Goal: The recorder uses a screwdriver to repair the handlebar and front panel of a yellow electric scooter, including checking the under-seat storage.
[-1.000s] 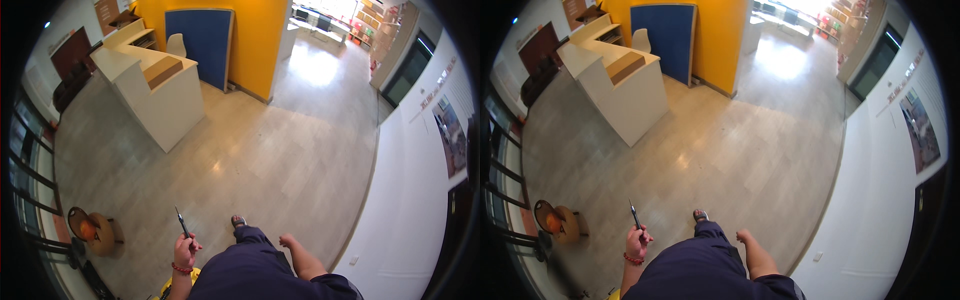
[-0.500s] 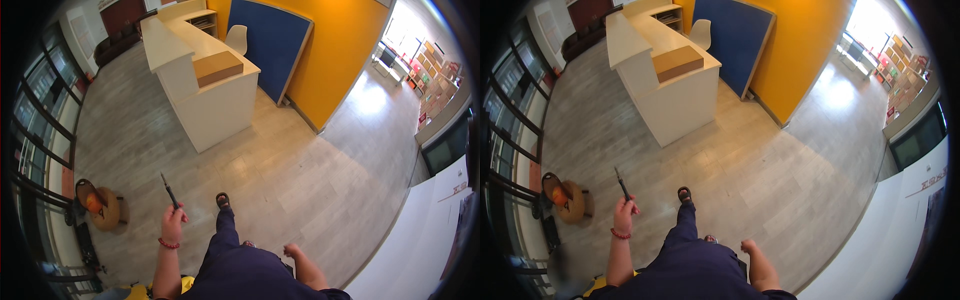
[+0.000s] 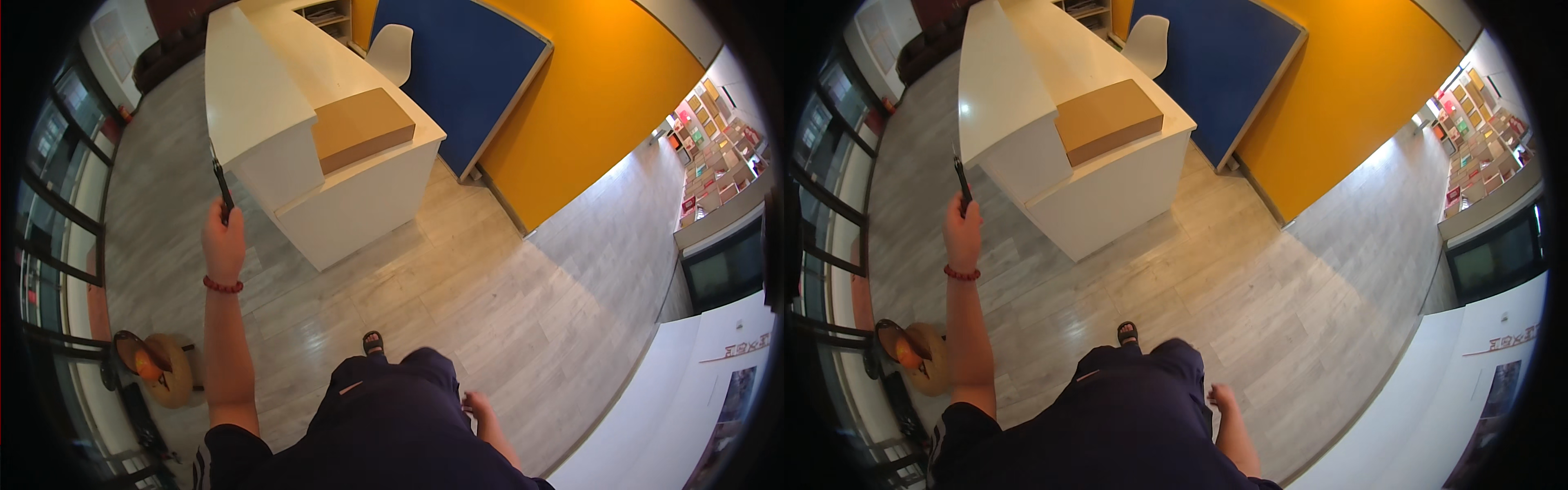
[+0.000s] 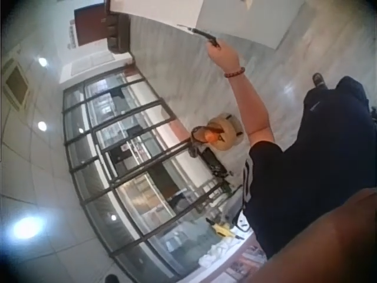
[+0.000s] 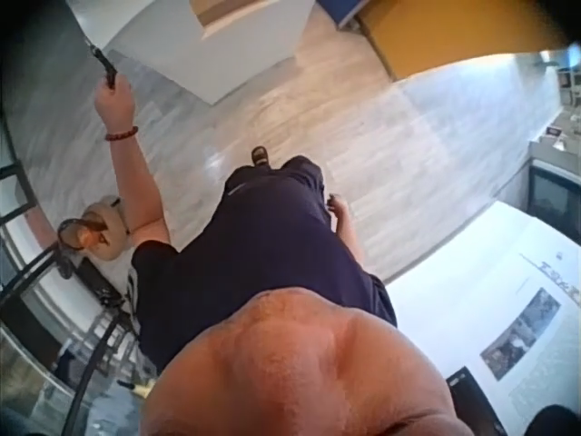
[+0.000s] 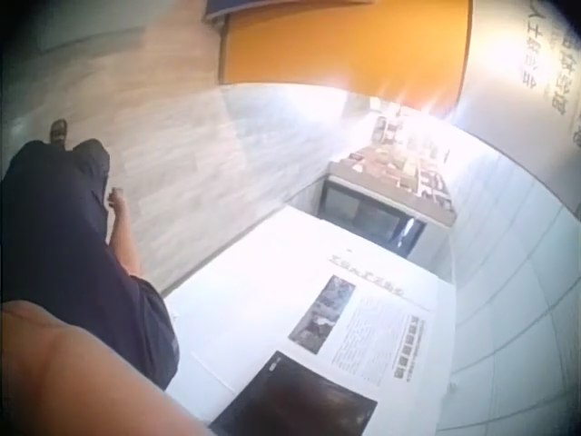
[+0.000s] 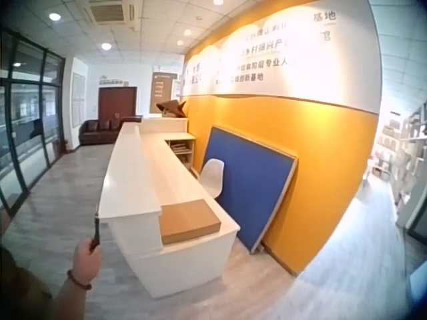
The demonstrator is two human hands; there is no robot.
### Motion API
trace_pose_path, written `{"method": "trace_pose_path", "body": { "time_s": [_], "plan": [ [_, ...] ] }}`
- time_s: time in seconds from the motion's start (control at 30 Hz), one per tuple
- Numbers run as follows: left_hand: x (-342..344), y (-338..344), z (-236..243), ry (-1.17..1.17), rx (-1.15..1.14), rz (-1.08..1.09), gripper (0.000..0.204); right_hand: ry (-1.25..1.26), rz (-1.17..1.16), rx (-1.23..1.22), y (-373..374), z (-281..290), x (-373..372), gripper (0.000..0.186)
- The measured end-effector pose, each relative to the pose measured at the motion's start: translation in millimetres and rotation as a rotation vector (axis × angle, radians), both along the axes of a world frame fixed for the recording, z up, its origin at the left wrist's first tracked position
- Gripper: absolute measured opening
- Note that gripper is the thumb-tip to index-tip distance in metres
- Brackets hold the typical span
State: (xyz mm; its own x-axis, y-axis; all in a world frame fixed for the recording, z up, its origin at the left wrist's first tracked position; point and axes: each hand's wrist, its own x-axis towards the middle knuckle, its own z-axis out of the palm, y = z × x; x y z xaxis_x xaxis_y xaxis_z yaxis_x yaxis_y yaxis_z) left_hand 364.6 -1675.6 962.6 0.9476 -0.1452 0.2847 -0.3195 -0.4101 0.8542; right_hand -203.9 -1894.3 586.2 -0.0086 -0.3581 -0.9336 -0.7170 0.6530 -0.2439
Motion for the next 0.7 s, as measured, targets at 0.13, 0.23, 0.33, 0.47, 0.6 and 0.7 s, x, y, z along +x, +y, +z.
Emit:
{"method": "trace_pose_path", "body": {
  "time_s": [0.13, 0.23, 0.33, 0.47, 0.6, 0.7],
  "plan": [
    [67, -32, 7, -0.091, -0.011, 0.017, 0.029, -0.156, 0.098, -0.055, -47, 19, 110, 0.028],
    [109, -48, -2, -0.097, 0.088, 0.030, 0.028, -0.141, 0.158, -0.020, -75, 10, 160, 0.028],
    [158, -61, -12, -0.096, 0.122, 0.049, 0.026, -0.050, 0.226, 0.034, -107, -21, 194, 0.024],
    [194, -62, -27, -0.100, 0.285, 0.170, 0.025, 0.109, 0.413, 0.143, -141, -62, 205, 0.018],
    [217, -80, -28, -0.129, 0.437, 0.264, 0.023, 0.172, 0.479, 0.258, -201, -87, 258, 0.016],
    [219, -94, -22, -0.171, 0.498, 0.304, 0.024, 0.153, 0.506, 0.174, -262, -93, 327, 0.014]
  ]
}}
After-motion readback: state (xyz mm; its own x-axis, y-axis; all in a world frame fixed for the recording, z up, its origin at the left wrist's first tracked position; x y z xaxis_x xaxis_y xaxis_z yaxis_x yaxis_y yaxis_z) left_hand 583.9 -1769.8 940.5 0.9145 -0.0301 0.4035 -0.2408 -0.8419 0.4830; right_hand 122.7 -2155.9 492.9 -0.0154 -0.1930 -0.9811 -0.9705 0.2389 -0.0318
